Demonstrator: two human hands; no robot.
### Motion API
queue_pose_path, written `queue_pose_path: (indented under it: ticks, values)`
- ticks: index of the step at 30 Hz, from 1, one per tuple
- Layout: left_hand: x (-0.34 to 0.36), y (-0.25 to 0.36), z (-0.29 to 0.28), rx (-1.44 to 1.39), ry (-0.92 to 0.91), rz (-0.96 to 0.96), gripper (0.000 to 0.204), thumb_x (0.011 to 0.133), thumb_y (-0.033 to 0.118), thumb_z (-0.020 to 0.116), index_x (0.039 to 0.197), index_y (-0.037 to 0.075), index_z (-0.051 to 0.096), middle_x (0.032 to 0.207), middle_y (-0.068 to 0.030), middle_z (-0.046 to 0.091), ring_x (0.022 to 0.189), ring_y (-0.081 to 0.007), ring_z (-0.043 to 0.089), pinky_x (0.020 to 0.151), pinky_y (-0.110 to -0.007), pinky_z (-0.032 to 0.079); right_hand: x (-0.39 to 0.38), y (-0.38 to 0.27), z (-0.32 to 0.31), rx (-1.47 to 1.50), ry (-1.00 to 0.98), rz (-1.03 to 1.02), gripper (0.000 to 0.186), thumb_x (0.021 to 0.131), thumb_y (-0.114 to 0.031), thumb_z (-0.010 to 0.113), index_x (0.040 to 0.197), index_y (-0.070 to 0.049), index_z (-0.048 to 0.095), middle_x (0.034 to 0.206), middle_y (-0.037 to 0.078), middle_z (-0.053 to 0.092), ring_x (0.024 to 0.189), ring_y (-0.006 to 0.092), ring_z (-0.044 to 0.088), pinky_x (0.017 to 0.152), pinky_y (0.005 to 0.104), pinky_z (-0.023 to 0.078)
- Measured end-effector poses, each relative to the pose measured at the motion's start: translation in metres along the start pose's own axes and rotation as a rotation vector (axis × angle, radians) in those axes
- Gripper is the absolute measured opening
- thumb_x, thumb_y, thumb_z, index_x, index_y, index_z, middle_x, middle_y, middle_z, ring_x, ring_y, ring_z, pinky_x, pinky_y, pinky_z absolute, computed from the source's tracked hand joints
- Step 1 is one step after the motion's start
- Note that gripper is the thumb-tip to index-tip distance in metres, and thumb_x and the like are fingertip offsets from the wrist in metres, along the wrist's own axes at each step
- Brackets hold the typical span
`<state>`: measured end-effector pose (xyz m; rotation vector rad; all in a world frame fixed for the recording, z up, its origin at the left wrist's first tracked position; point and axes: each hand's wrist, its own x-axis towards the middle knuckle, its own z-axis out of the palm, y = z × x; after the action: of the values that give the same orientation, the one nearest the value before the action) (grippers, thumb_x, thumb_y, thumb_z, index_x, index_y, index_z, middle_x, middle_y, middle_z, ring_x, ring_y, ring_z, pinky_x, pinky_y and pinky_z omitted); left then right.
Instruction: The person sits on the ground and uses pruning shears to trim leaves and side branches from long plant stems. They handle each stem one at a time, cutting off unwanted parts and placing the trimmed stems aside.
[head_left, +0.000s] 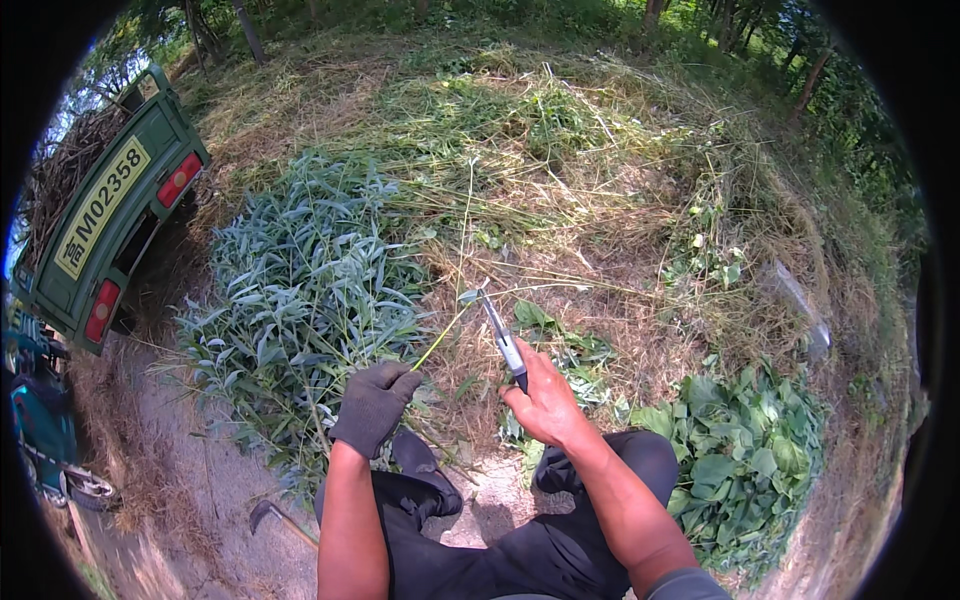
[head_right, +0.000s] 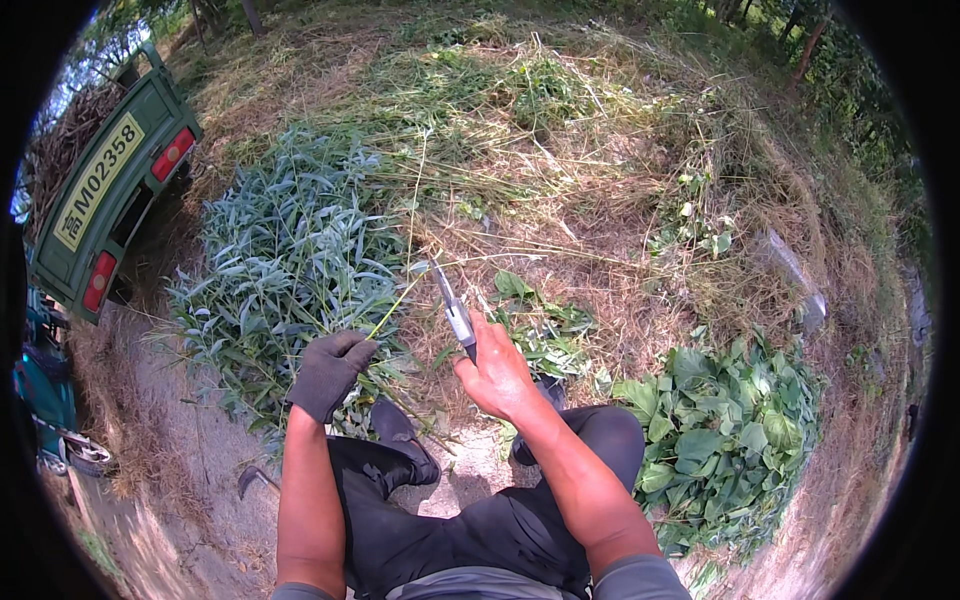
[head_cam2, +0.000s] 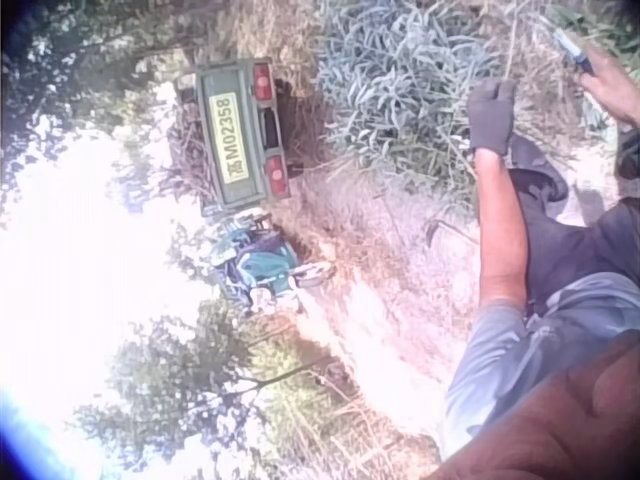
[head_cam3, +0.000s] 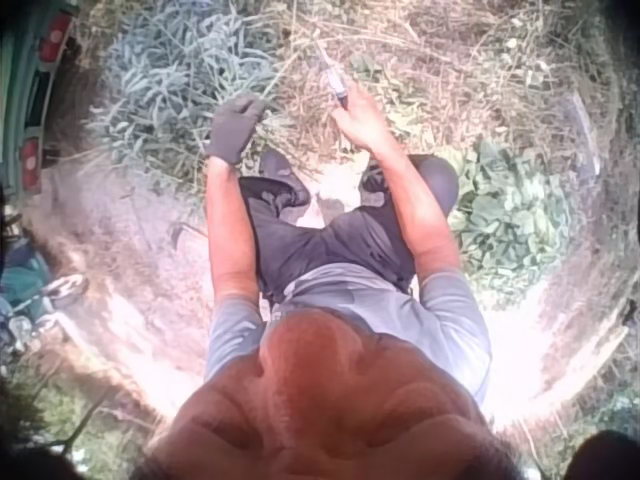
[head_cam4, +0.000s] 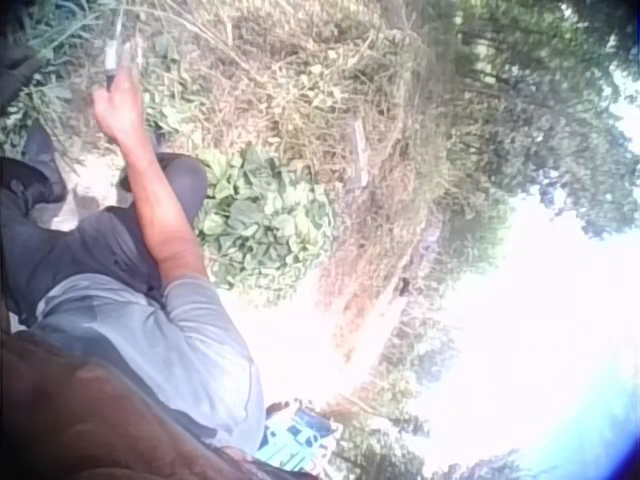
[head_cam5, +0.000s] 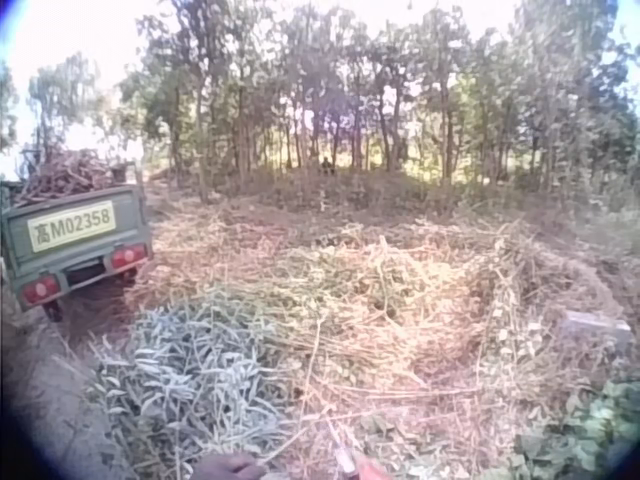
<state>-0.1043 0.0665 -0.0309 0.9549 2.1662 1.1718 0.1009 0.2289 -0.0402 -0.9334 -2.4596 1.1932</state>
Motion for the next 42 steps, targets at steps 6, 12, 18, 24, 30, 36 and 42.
queue_pose_path:
  ticks: [6,12,18,24,30,36,42]
  values:
    - [0.002,-0.001,0.005,0.008,-0.016,0.05,0.022,0.089,0.021,0.07,0.093,0.0,0.071,0.082,-0.0139,0.069,0.074,-0.0262,0.066,0.07,-0.035,0.051,0.0,0.008,0.007,-0.084,0.122,-0.034,0.049,0.084,-0.018,0.065,0.126,0.001,0.049,0.098,0.021,0.057,0.091,0.0398,0.06,0.081,0.0458,0.048]
    - [0.002,-0.003,0.002,0.035,0.019,0.078,0.023,0.09,0.022,0.069,0.095,0.0,0.071,0.084,-0.0152,0.07,0.076,-0.029,0.067,0.072,-0.036,0.052,0.001,0.001,-0.001,0.075,0.043,0.018,0.031,0.084,-0.013,0.063,0.108,0.002,0.053,0.081,0.016,0.058,0.074,0.0289,0.058,0.069,0.0396,0.047]
    - [0.001,-0.008,-0.004,0.123,0.101,0.113,0.02,0.089,0.021,0.069,0.095,0.002,0.071,0.086,-0.0165,0.07,0.076,-0.031,0.068,0.071,-0.036,0.052,0.002,-0.005,-0.016,0.616,-0.231,0.246,0.024,0.085,-0.011,0.065,0.103,0.002,0.055,0.073,0.006,0.059,0.061,0.013,0.056,0.053,0.0297,0.046]
    - [0.0,-0.001,-0.001,0.17,0.071,0.061,0.02,0.089,0.022,0.07,0.095,0.003,0.072,0.088,-0.0166,0.07,0.08,-0.0318,0.068,0.073,-0.036,0.053,0.0,-0.002,-0.023,0.742,-0.205,0.219,0.025,0.084,-0.013,0.066,0.102,0.003,0.058,0.08,0.006,0.061,0.069,0.0144,0.06,0.063,0.0307,0.049]
    - [0.004,-0.004,0.007,0.195,0.059,0.077,0.022,0.089,0.026,0.069,0.095,0.006,0.073,0.093,-0.0145,0.071,0.085,-0.0322,0.068,0.078,-0.038,0.053,0.001,0.014,-0.004,0.144,-0.027,-0.182,0.066,0.08,-0.021,0.064,0.138,0.005,0.045,0.111,0.026,0.061,0.1,0.0359,0.062,0.088,0.0443,0.048]
    - [-0.002,-0.004,0.008,0.335,0.019,0.115,0.021,0.087,0.023,0.07,0.096,0.005,0.073,0.092,-0.0147,0.071,0.084,-0.0306,0.068,0.077,-0.037,0.052,0.005,-0.009,-0.017,-0.011,-0.147,0.172,0.075,0.082,-0.02,0.064,0.149,-0.002,0.036,0.13,0.025,0.053,0.12,0.0371,0.053,0.107,0.0399,0.039]
    - [-0.002,0.004,0.011,0.346,0.009,0.093,0.02,0.086,0.02,0.071,0.095,0.003,0.072,0.09,-0.0153,0.071,0.083,-0.0299,0.068,0.076,-0.036,0.052,0.007,0.01,-0.012,0.105,0.028,0.068,0.068,0.082,-0.021,0.063,0.143,0.0,0.042,0.123,0.025,0.056,0.115,0.0376,0.054,0.104,0.0411,0.04]
